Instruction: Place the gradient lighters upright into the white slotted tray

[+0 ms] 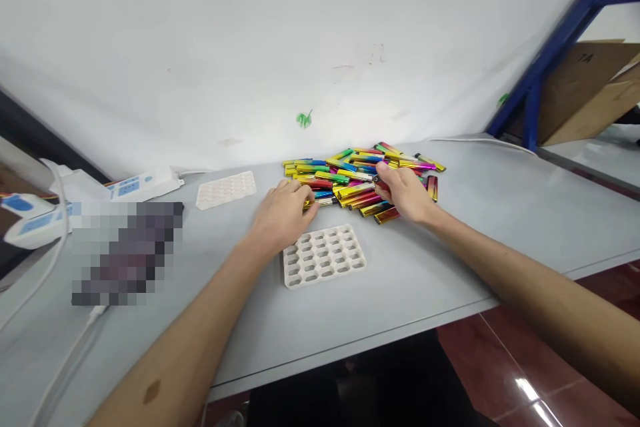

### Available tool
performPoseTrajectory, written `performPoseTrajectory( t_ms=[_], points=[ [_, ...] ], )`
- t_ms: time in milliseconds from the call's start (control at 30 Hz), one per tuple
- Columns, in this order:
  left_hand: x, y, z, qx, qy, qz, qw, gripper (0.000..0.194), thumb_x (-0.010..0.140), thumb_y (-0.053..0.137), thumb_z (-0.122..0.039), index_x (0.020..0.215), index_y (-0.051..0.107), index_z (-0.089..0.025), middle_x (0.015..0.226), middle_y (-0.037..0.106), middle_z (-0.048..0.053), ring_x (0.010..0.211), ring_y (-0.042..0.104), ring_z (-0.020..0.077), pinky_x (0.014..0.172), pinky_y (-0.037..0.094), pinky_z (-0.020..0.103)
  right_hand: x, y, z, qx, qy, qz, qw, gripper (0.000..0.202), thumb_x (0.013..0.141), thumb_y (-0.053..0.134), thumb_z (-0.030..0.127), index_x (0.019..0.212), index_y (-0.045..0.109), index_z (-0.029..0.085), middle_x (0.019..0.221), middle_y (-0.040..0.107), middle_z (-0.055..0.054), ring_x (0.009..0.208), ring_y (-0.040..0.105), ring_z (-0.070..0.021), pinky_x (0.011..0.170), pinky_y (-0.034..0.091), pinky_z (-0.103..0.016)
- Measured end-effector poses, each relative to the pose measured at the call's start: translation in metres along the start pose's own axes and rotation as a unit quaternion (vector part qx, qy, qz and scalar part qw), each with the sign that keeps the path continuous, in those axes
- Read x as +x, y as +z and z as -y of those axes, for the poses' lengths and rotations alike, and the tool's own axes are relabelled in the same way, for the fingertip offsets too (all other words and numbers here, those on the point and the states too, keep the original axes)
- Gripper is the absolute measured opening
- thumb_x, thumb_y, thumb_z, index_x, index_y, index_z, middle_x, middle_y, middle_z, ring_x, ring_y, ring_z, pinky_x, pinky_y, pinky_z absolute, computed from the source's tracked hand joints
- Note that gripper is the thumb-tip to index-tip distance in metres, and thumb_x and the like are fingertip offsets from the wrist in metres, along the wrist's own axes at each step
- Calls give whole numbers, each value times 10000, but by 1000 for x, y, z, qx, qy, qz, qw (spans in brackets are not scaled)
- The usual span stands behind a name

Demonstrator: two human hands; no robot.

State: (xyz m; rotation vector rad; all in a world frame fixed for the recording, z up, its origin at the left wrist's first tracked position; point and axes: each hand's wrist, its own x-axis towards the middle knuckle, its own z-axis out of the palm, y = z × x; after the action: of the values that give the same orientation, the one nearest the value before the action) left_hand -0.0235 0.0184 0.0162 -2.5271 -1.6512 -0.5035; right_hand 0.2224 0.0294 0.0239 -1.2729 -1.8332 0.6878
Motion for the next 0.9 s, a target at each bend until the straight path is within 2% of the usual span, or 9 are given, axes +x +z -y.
performPoseTrajectory(
  t_ms=[133, 233, 367, 433, 567, 667, 733, 800, 900],
  points=[
    [-1, 1, 0, 2, -3, -6, 1000, 223, 950, 464, -357, 901, 626, -212, 979, 655, 65, 1004, 556, 271, 821, 456, 410, 1, -4, 3, 26, 3, -11, 1000, 479, 975, 320, 423, 551, 210, 231, 457, 252, 45, 456, 204, -94, 494, 188, -293],
    [0, 2, -1, 5, -9, -13, 1000, 213, 943, 477, -350, 891, 627, -207, 989, 659, 73, 1013, 554, 280, 827, 456, 422, 0, -3, 5, 18, -2, -12, 1000, 457, 975, 310, 368, 549, 218, 230, 455, 268, 39, 456, 224, -99, 500, 211, -294],
    [2, 5, -3, 1, -13, -24, 1000, 206, 935, 489, -331, 876, 641, -206, 985, 663, 77, 1017, 550, 282, 839, 452, 426, 1, 0, 0, 3, 0, -22, 1000, 522, 989, 324, 459, 529, 228, 232, 453, 272, 37, 453, 227, -105, 499, 213, -301],
    [2, 3, -2, -15, -14, -38, 999, 198, 930, 495, -317, 877, 650, -205, 978, 667, 74, 1013, 548, 279, 846, 449, 424, 1, 1, -6, -2, -26, -31, 999, 557, 995, 303, 525, 525, 242, 234, 459, 283, 33, 457, 240, -110, 503, 212, -306],
    [-12, -13, 4, -80, -6, -75, 994, 219, 940, 470, -295, 859, 653, -206, 930, 673, 51, 962, 560, 241, 864, 446, 390, 4, -2, -12, -30, -98, -65, 993, 563, 1006, 272, 557, 605, 456, 207, 547, 416, 11, 531, 377, -136, 553, 286, -299],
    [-38, -30, 11, -143, 21, -30, 989, 278, 915, 543, -450, 1025, 653, -219, 1005, 668, 42, 951, 572, 225, 869, 451, 373, 4, -3, -2, -39, -122, -77, 989, 457, 988, 392, 538, 734, 551, 193, 656, 505, 1, 637, 459, -145, 618, 343, -293],
    [-55, -38, 15, -156, 62, 44, 985, 583, 783, 676, -590, 1232, 578, -231, 1125, 643, 56, 1021, 558, 254, 923, 440, 403, 3, 1, 12, -21, -135, -58, 989, 398, 940, 527, 517, 714, 546, 191, 698, 530, 0, 670, 470, -139, 638, 359, -289],
    [-66, -38, 15, -149, 86, 95, 981, 804, 660, 736, -682, 1298, 531, -239, 1209, 607, 73, 1084, 537, 288, 971, 417, 443, 2, 11, 30, 20, -150, -17, 988, 371, 898, 611, 499, 705, 568, 185, 719, 559, -3, 683, 488, -135, 651, 378, -289],
    [-69, -29, 11, -140, 82, 120, 979, 760, 652, 723, -707, 1218, 565, -225, 1208, 595, 86, 1114, 521, 316, 989, 406, 482, 2, 37, 56, 86, -167, 65, 980, 317, 886, 633, 490, 829, 637, 178, 751, 595, -8, 691, 520, -137, 646, 404, -290]
  ],
)
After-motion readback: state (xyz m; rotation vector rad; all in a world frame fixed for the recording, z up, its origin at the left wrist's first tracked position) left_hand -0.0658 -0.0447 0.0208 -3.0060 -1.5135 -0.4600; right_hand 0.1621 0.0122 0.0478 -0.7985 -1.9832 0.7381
